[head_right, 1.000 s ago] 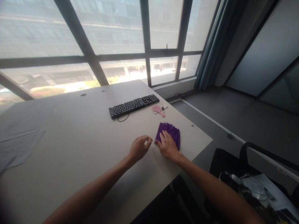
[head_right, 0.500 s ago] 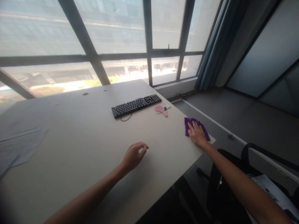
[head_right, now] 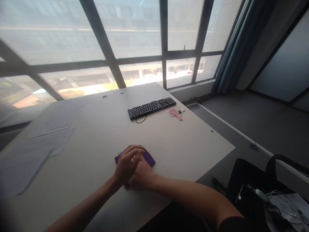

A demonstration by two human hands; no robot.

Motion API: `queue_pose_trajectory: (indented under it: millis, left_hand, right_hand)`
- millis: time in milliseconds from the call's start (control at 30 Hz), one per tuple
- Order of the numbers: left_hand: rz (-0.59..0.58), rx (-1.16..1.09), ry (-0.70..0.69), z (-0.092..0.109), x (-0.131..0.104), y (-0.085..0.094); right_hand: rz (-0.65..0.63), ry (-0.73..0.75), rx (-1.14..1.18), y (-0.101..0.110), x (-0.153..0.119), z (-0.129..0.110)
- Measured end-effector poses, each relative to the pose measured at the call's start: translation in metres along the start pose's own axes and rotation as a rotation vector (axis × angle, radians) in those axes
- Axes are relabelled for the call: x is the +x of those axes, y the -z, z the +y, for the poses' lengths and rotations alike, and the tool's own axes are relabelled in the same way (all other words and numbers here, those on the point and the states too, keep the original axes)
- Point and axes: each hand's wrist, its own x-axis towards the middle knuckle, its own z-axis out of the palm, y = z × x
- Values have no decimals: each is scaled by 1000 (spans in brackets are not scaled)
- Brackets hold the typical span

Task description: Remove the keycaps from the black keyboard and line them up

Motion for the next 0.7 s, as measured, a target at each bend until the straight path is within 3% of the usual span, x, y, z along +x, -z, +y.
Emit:
queue_pose_trajectory:
  millis: [67, 167, 333, 433, 467, 533, 600, 700]
  left_hand:
    - [40, 27, -5, 1, -6, 11]
    - [72, 67, 45, -7, -25, 27]
    - [41, 151, 247, -29, -79, 61]
    - [-12, 213, 385, -28, -122, 86]
    - [-26, 237, 431, -24, -136, 93]
    - [-40, 283, 517, -14, -163, 102]
    - [-18, 315, 588, -4, -186, 105]
    - [126, 352, 638, 8, -217, 102]
  right_hand:
    - [-21, -25, 12, -8, 32, 1]
    - [-45, -62, -41, -8, 57, 34]
    - [-45, -538, -193, 22, 29, 133]
    - [-6, -653, -263, 27, 4, 163]
    - [3, -641, -279, 22, 0, 159]
    - [17, -558, -278, 6, -2, 128]
    - [3, -383, -203, -17, 3, 72]
    - [-33, -102, -37, -50, 17, -33]
